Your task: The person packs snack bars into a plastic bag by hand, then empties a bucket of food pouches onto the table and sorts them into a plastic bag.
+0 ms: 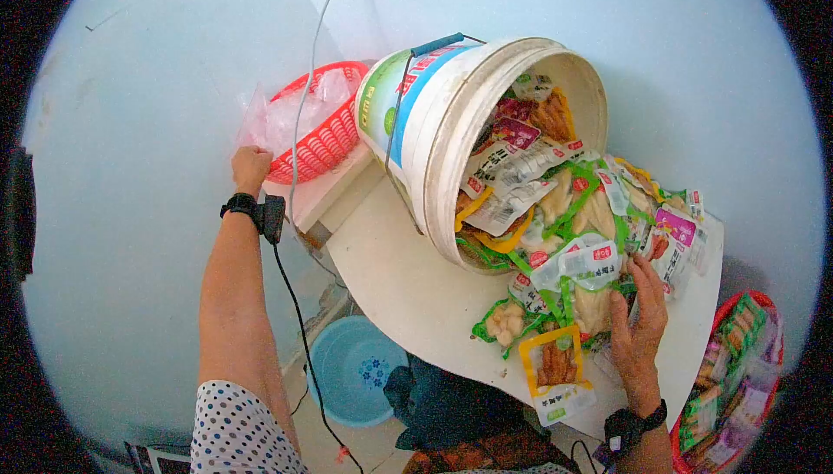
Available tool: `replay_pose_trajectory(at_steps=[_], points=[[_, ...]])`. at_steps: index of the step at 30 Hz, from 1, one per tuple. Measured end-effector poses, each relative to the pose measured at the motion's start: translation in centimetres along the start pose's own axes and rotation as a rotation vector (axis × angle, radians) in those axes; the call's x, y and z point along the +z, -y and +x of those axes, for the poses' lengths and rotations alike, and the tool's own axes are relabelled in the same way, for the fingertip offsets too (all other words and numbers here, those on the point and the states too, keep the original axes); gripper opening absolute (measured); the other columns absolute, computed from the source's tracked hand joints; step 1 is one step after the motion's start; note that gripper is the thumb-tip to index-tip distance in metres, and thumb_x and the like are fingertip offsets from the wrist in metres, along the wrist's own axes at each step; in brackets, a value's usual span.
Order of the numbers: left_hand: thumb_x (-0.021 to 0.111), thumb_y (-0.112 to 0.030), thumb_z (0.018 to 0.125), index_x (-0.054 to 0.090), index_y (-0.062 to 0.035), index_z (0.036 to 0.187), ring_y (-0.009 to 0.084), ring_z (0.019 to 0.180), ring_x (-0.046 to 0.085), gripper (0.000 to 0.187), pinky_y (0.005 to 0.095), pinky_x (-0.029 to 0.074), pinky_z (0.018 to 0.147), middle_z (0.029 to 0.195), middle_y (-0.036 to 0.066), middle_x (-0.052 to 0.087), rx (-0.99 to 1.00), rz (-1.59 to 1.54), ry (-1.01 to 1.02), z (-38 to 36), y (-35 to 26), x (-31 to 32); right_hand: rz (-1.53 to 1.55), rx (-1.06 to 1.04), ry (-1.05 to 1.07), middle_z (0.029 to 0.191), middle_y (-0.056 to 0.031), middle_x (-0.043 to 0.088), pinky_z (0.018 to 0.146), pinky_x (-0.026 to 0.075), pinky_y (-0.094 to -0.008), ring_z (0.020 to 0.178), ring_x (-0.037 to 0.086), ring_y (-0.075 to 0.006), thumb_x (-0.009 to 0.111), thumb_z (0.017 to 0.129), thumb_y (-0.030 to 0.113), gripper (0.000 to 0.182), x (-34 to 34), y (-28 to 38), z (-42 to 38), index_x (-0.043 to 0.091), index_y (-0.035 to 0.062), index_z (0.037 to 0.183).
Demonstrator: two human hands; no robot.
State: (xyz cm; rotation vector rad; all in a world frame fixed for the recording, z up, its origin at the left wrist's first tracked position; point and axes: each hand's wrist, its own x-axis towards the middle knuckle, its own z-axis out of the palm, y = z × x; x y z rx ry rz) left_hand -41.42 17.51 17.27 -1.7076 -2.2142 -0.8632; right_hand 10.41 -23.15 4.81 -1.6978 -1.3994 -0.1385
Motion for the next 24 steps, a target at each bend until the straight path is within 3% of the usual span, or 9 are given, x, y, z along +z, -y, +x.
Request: replay_pose_trajectory(at_steps=[1,4,7,10,13,16,19,22,24], points=[[0.068,-0.035,0.078,0.071,-0.0041,0.095,0.0354,0.101,0.063,0.035,0.0513,0.047,0.088,0.097,0.018,0.068,-0.006,-0.039,-0.026,0.0,0.2,0.2,0.002,-0.004,-0.002,0.135,-0.0208,0.053,0.109,0.034,-0.0436,0.128,0.048,-0.0348,0.058,0.088,0.012,0.042,0.0,0.1,0.0,0.054,-0.0005,0.128],[0.064,-0.028,0.082,0.068,-0.0016,0.093,0.0354,0.087,0.065,0.028,0.0477,0.05,0.079,0.088,0.02,0.068,0.03,-0.143,-0.436,-1.1,-0.1,-0.6,0.012,-0.01,-0.016,0.135,-0.0205,0.053,0.109,0.034,-0.0433,0.128,0.048,-0.0346,0.058,0.089,0.012,0.041,-0.1,0.5,0.1,0.055,-0.0004,0.128],[0.062,-0.022,0.087,0.067,0.0001,0.088,0.0279,0.08,0.063,0.023,0.0394,0.049,0.073,0.084,0.016,0.067,0.07,-0.501,-0.739,-1.7,0.5,-4.2,0.038,-0.01,-0.053,0.135,-0.0202,0.053,0.109,0.033,-0.0429,0.128,0.048,-0.0341,0.057,0.09,0.012,0.04,-0.2,0.5,0.0,0.055,-0.0001,0.128],[0.061,-0.021,0.092,0.065,0.0006,0.084,0.0161,0.076,0.057,0.023,0.0313,0.046,0.07,0.08,0.007,0.064,0.075,-0.925,-0.8,-4.8,0.5,-9.4,0.083,-0.026,-0.083,0.135,-0.02,0.053,0.109,0.033,-0.0424,0.128,0.048,-0.0333,0.057,0.091,0.012,0.039,0.0,-0.5,-0.1,0.056,-0.0002,0.127],[0.059,-0.021,0.095,0.066,0.0021,0.088,0.0091,0.077,0.051,0.025,0.0269,0.044,0.069,0.084,0.001,0.061,0.058,-1.294,-0.605,-11.3,-0.9,-14.0,0.099,-0.05,-0.108,0.136,-0.0197,0.053,0.109,0.033,-0.0418,0.129,0.048,-0.0324,0.057,0.091,0.012,0.037,-0.3,-0.4,-0.2,0.057,-0.0004,0.126],[0.061,-0.022,0.095,0.066,-0.0001,0.102,0.0107,0.094,0.054,0.023,0.0271,0.044,0.082,0.103,0.003,0.063,0.055,-1.195,-0.42,-19.7,-0.7,-14.8,0.146,-0.102,-0.136,0.135,-0.0192,0.054,0.109,0.033,-0.0411,0.129,0.048,-0.0308,0.058,0.092,0.012,0.035,-1.0,0.6,-0.3,0.059,-0.0003,0.124],[0.063,-0.016,0.093,0.068,-0.0002,0.103,0.0095,0.092,0.055,0.019,0.0252,0.045,0.08,0.103,0.003,0.062,0.156,-1.042,-0.281,-29.4,-1.5,-13.7,0.148,-0.176,-0.153,0.13,-0.0165,0.058,0.106,0.038,-0.0392,0.124,0.053,-0.0277,0.057,0.094,0.014,0.032,-1.6,1.5,-0.3,0.061,-0.0014,0.122],[0.065,-0.006,0.09,0.069,0.0012,0.096,0.0095,0.088,0.056,0.01,0.0239,0.046,0.075,0.099,0.003,0.062,0.255,-0.996,-0.195,-37.9,-1.4,-11.6,0.6,0.038,0.064,0.125,-0.0129,0.062,0.101,0.043,-0.0351,0.117,0.058,-0.0233,0.056,0.096,0.016,0.03,-3.6,3.8,-0.9,0.062,-0.0026,0.119],[0.068,0.0,0.086,0.069,0.002,0.095,0.013,0.087,0.059,0.009,0.0248,0.047,0.076,0.096,0.007,0.065,0.174,-1.184,-0.057,-41.9,-2.2,-11.4,0.794,0.03,0.3,0.122,-0.011,0.063,0.094,0.047,-0.0313,0.11,0.061,-0.0197,0.056,0.097,0.02,0.034,-5.4,7.5,-1.7,0.06,-0.0035,0.122]])
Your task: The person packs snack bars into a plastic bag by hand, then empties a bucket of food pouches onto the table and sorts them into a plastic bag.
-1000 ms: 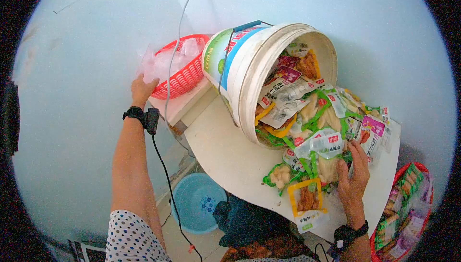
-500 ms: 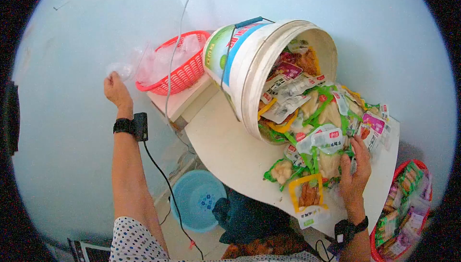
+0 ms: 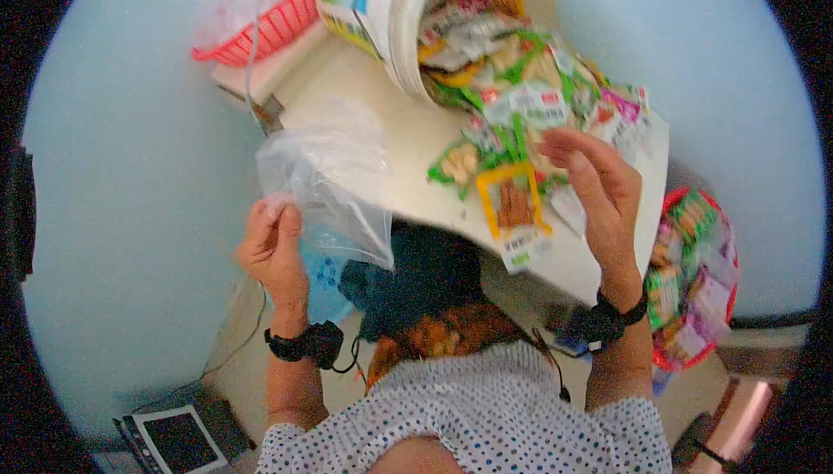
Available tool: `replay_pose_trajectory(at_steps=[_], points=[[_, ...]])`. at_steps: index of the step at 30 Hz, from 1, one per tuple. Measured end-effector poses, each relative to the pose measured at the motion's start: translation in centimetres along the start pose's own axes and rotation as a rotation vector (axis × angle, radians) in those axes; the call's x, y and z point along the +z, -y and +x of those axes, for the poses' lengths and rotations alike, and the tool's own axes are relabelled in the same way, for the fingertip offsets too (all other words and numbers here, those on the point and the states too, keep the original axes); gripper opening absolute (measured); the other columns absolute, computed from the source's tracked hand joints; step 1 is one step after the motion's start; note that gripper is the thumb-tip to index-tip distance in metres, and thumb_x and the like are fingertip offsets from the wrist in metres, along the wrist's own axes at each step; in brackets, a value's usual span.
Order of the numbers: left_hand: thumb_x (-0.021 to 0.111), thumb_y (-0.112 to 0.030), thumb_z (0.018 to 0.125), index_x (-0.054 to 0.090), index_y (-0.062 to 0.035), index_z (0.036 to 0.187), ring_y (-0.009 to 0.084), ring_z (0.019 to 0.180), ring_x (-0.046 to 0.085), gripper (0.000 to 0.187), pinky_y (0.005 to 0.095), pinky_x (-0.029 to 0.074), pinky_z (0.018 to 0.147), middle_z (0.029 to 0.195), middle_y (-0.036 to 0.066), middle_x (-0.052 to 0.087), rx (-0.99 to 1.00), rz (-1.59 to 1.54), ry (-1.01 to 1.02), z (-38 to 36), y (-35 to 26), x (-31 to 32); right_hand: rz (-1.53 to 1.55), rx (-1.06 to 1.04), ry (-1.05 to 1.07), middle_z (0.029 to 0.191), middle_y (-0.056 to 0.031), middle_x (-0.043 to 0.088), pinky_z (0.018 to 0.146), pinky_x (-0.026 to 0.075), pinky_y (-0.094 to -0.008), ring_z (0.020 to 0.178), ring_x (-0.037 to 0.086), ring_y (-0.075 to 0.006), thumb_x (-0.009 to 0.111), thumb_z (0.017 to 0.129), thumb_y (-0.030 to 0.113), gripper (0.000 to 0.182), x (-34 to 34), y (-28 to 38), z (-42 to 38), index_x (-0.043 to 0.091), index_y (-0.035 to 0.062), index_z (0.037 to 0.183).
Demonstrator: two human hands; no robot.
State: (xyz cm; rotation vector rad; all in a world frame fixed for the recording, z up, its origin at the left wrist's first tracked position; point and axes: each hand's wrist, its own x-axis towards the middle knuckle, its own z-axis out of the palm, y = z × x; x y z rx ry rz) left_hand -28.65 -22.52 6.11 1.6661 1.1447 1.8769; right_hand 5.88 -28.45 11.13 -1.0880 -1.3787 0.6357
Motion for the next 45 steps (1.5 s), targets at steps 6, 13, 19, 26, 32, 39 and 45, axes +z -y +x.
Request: replay_pose_trajectory(at_steps=[6,13,19,26,32,39,45], points=[[0.069,0.004,0.084,0.068,0.0006,0.094,0.0175,0.088,0.064,0.01,0.0286,0.05,0.079,0.097,0.01,0.07,-0.083,-0.04,0.03,-4.8,-1.5,1.1,0.192,0.399,0.349,0.119,-0.0112,0.063,0.085,0.05,-0.0303,0.1,0.063,-0.0172,0.053,0.099,0.033,0.049,7.0,2.0,-4.9,0.049,-0.0014,0.134],[0.07,0.0,0.085,0.067,-0.0007,0.095,0.013,0.078,0.062,0.01,0.0256,0.049,0.072,0.091,0.006,0.069,-0.091,0.058,0.105,-7.2,-1.2,0.4,0.36,0.614,0.45,0.106,-0.0067,0.065,0.08,0.052,-0.0294,0.096,0.063,-0.0152,0.059,0.095,0.035,0.042,10.1,-0.3,-6.7,0.059,-0.0001,0.119],[0.069,-0.005,0.088,0.065,-0.0008,0.096,0.0054,0.071,0.057,0.01,0.019,0.045,0.064,0.082,-0.001,0.065,-0.419,-0.206,0.081,-8.1,-0.8,-0.2,0.456,0.681,0.362,0.103,-0.0111,0.068,0.082,0.055,-0.0321,0.092,0.068,-0.0225,0.063,0.091,0.011,0.02,11.2,-1.6,-6.3,0.06,-0.0005,0.107],[0.067,-0.012,0.091,0.066,-0.0029,0.096,0.0069,0.067,0.058,0.011,0.0212,0.047,0.058,0.084,0.003,0.068,-0.64,-0.26,0.109,-8.1,-0.3,-1.9,0.477,0.588,0.246,0.093,-0.0102,0.069,0.076,0.055,-0.0275,0.081,0.068,-0.0156,0.06,0.092,0.008,0.013,11.9,-2.8,-6.1,0.059,-0.0006,0.102],[0.069,-0.011,0.089,0.066,-0.0042,0.094,0.006,0.062,0.056,0.01,0.0193,0.042,0.051,0.084,0.003,0.069,-0.681,-0.315,0.121,-8.3,0.4,-2.6,0.472,0.557,0.236,0.086,-0.0088,0.067,0.072,0.055,-0.0277,0.077,0.067,-0.0156,0.06,0.091,0.005,0.014,12.2,-3.4,-5.9,0.058,0.0002,0.104],[0.055,-0.045,0.096,0.065,-0.0031,0.112,0.0151,0.082,0.064,0.046,0.0274,0.049,0.069,0.097,0.01,0.069,-0.771,-0.185,0.202,-8.4,1.9,-4.2,0.325,0.442,0.382,0.083,-0.0038,0.066,0.069,0.052,-0.0237,0.074,0.063,-0.0096,0.058,0.089,0.0,0.012,11.8,-3.7,-5.9,0.064,0.0008,0.099],[0.047,-0.057,0.095,0.056,-0.0013,0.123,0.0265,0.093,0.068,0.062,0.0363,0.054,0.081,0.106,0.017,0.068,-1.267,-0.743,0.396,-8.6,4.4,-5.4,0.173,0.399,0.728,0.087,-0.0022,0.068,0.076,0.05,-0.0246,0.082,0.062,-0.0095,0.059,0.09,0.0,0.01,11.1,-3.0,-5.7,0.067,-0.0009,0.096]])
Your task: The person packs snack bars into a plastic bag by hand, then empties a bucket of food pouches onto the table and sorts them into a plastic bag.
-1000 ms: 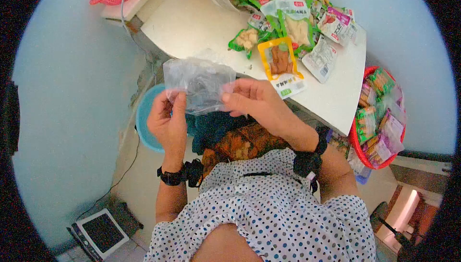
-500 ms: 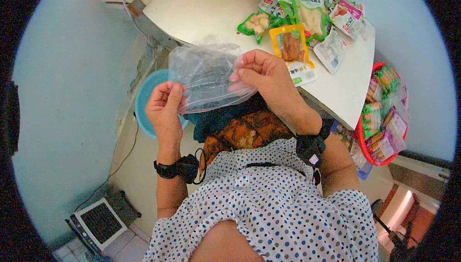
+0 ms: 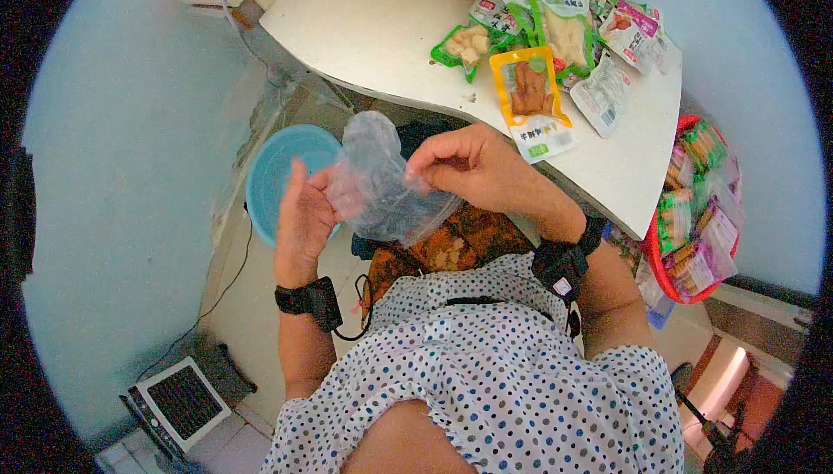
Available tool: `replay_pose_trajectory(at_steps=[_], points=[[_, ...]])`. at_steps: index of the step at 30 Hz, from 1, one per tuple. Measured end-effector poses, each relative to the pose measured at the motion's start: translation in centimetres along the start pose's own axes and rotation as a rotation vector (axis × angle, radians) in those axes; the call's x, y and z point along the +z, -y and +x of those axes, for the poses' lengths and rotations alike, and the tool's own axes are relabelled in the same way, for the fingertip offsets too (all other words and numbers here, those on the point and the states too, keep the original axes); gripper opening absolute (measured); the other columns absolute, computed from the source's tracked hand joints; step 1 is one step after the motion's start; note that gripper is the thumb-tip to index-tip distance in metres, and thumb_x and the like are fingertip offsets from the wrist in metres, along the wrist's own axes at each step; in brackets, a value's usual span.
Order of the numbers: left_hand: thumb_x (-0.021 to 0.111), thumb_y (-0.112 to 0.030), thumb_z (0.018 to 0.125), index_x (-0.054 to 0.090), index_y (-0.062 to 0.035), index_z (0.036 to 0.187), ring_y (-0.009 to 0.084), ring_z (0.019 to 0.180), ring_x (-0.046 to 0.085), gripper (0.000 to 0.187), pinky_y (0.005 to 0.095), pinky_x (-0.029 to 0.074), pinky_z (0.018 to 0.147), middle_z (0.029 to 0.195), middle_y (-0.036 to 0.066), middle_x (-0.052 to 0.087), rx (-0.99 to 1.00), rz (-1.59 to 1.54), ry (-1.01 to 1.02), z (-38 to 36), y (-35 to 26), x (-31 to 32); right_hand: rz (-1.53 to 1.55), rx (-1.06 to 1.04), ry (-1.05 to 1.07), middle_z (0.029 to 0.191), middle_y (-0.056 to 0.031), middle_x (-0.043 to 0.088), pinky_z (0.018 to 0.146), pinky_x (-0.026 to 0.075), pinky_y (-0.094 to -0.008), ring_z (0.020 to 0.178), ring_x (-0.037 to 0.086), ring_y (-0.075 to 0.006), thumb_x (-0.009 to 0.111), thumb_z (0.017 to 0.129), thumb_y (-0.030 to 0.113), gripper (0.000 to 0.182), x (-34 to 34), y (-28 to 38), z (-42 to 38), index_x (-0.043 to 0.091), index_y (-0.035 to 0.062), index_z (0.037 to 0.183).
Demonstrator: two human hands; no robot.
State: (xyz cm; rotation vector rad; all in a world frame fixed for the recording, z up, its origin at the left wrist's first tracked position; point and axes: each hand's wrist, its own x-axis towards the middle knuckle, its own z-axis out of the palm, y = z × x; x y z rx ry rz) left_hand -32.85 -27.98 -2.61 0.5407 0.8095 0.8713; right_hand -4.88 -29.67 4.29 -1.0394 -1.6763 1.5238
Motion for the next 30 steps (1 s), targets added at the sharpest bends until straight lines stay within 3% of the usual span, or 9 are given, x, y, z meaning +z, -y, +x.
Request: replay_pose_trajectory(at_steps=[5,9,14,17,20,24,26,30], points=[[0.053,-0.051,0.095,0.05,-0.0037,0.129,0.0261,0.09,0.069,0.058,0.0377,0.056,0.076,0.104,0.014,0.068,-0.05,-0.082,-0.037,0.8,2.0,0.2,0.059,0.06,0.127,0.087,-0.0017,0.068,0.077,0.049,-0.0243,0.081,0.061,-0.0087,0.059,0.088,-0.001,0.01,-0.7,-0.2,-0.6,0.069,-0.0008,0.092],[0.058,-0.042,0.095,0.057,-0.0047,0.118,0.0218,0.087,0.068,0.043,0.0367,0.056,0.075,0.099,0.007,0.067,-0.053,-0.048,0.018,0.8,2.6,0.2,0.039,0.017,0.202,0.087,-0.0016,0.068,0.075,0.049,-0.0243,0.079,0.061,-0.0089,0.059,0.087,-0.002,0.011,-1.3,-0.8,-1.0,0.069,-0.0007,0.09],[0.064,-0.025,0.093,0.064,-0.0063,0.1,0.0164,0.082,0.066,0.02,0.0338,0.056,0.073,0.095,0.004,0.067,0.03,0.027,0.036,0.7,3.8,-2.2,0.125,0.177,0.11,0.08,-0.0005,0.064,0.067,0.049,-0.0229,0.073,0.059,-0.0068,0.059,0.088,0.001,0.013,-1.3,-1.1,-1.4,0.067,0.0002,0.098],[0.066,-0.02,0.092,0.063,-0.0069,0.098,0.0154,0.082,0.065,0.015,0.0322,0.055,0.073,0.094,0.003,0.067,0.215,-0.019,-0.137,0.2,4.0,-2.7,0.056,0.235,-0.044,0.079,0.0004,0.063,0.065,0.048,-0.0217,0.071,0.058,-0.0056,0.06,0.087,0.003,0.016,-1.3,-1.0,-1.4,0.066,0.0015,0.102],[0.066,-0.02,0.092,0.063,-0.0072,0.097,0.0156,0.085,0.065,0.014,0.0322,0.054,0.075,0.094,0.003,0.066,0.247,-0.007,-0.167,-0.6,4.2,-3.9,-0.037,0.225,-0.208,0.08,-0.0001,0.063,0.065,0.048,-0.022,0.071,0.058,-0.0064,0.06,0.087,0.003,0.015,-1.0,-1.5,-1.2,0.066,0.0015,0.1],[0.066,-0.031,0.09,0.062,-0.0075,0.109,0.02,0.097,0.063,0.03,0.039,0.051,0.087,0.104,0.006,0.065,0.127,0.133,-0.137,-1.6,4.3,-5.0,-0.172,0.113,-0.293,0.08,-0.0016,0.065,0.066,0.049,-0.0246,0.073,0.059,-0.009,0.061,0.086,0.003,0.012,-0.9,-3.2,-0.9,0.067,0.0008,0.096],[0.066,-0.036,0.09,0.061,-0.0071,0.117,0.0198,0.097,0.063,0.04,0.0385,0.05,0.087,0.105,0.006,0.065,0.1,0.133,-0.124,-2.1,3.6,-4.7,-0.267,0.097,-0.23,0.081,-0.0037,0.066,0.068,0.049,-0.0268,0.074,0.061,-0.0115,0.061,0.084,0.003,0.012,-0.9,-2.8,-0.9,0.067,0.0007,0.094],[0.066,-0.041,0.09,0.062,-0.0042,0.12,0.0152,0.094,0.062,0.048,0.0335,0.048,0.085,0.103,0.005,0.067,0.191,0.578,-0.166,-1.2,3.7,-4.4,-0.288,0.069,-0.037,0.081,-0.0076,0.067,0.07,0.051,-0.03,0.076,0.063,-0.0153,0.061,0.081,0.003,0.015,-0.4,-2.9,-0.5,0.068,0.0016,0.095]])
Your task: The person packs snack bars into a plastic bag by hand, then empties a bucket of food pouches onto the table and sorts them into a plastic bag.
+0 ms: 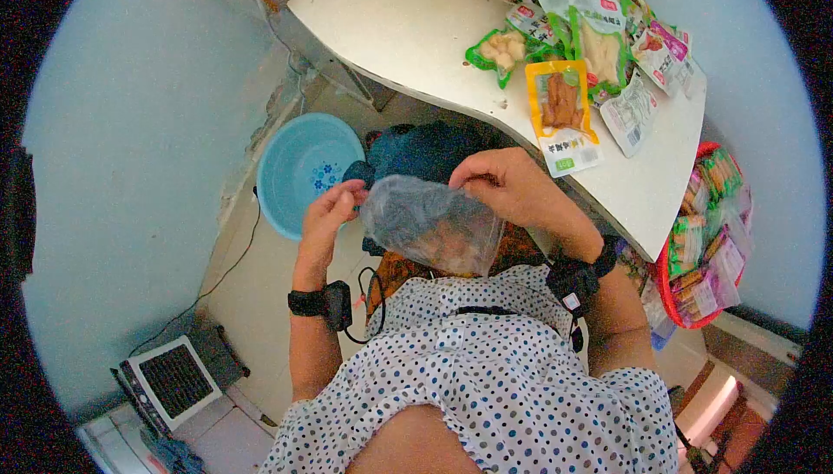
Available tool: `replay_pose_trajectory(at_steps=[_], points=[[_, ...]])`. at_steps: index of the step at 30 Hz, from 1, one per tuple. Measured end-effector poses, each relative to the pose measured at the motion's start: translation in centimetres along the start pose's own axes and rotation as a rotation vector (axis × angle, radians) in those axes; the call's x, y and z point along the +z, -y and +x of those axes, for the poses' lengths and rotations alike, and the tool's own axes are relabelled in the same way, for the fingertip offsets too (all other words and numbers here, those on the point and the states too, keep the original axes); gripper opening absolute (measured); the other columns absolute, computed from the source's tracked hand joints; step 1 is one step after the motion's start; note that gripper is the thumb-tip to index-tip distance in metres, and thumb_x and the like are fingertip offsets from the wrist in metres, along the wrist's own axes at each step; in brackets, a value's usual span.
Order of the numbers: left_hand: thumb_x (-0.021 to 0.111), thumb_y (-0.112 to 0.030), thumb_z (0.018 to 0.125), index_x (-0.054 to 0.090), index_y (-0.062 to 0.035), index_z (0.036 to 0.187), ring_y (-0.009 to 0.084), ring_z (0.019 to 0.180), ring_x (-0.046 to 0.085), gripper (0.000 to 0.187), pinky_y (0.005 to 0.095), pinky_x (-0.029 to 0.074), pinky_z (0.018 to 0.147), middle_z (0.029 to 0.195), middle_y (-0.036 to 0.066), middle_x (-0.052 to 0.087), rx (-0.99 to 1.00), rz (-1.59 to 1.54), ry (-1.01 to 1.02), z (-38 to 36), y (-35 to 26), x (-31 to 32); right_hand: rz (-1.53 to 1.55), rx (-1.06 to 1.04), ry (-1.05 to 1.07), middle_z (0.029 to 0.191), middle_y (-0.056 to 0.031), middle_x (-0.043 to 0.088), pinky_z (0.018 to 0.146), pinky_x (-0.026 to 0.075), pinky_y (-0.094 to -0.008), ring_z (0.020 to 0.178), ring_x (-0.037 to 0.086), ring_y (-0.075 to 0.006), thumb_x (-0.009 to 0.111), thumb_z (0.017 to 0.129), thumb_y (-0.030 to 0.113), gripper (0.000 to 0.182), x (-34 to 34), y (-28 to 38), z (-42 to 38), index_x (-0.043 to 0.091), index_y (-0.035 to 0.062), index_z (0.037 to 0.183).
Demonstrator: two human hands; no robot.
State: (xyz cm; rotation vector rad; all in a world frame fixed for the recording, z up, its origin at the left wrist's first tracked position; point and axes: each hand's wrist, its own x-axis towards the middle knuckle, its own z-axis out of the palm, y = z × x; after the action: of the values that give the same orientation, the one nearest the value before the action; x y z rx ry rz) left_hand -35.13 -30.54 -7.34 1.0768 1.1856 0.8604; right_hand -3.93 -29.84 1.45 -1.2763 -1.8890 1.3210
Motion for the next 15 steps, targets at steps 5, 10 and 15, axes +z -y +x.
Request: replay_pose_trajectory(at_steps=[5,10,15], points=[[0.072,-0.026,0.087,0.069,-0.0006,0.104,0.0078,0.08,0.059,0.03,0.0241,0.047,0.072,0.09,0.0,0.067,0.006,0.12,0.122,0.9,0.3,1.9,-0.069,-0.047,0.006,0.084,-0.0093,0.068,0.071,0.052,-0.0312,0.076,0.064,-0.0174,0.063,0.082,0.005,0.018,0.7,0.0,0.6,0.067,0.0015,0.099],[0.071,-0.019,0.088,0.071,-0.0004,0.092,0.0066,0.072,0.058,0.019,0.0229,0.047,0.066,0.08,-0.001,0.067,0.109,0.07,-0.044,1.6,1.8,2.4,-0.084,-0.012,-0.219,0.093,-0.0098,0.067,0.071,0.053,-0.0309,0.077,0.064,-0.0182,0.07,0.081,0.01,0.034,1.2,0.6,0.0,0.062,0.0036,0.113],[0.067,-0.019,0.091,0.07,-0.0014,0.091,0.0081,0.069,0.059,0.018,0.0242,0.048,0.063,0.08,-0.001,0.066,0.109,-0.014,-0.12,1.1,1.6,2.8,0.093,0.088,-0.286,0.092,-0.0076,0.067,0.069,0.052,-0.0293,0.077,0.061,-0.0131,0.071,0.082,0.012,0.033,2.3,-1.9,-1.7,0.062,0.002,0.112]])
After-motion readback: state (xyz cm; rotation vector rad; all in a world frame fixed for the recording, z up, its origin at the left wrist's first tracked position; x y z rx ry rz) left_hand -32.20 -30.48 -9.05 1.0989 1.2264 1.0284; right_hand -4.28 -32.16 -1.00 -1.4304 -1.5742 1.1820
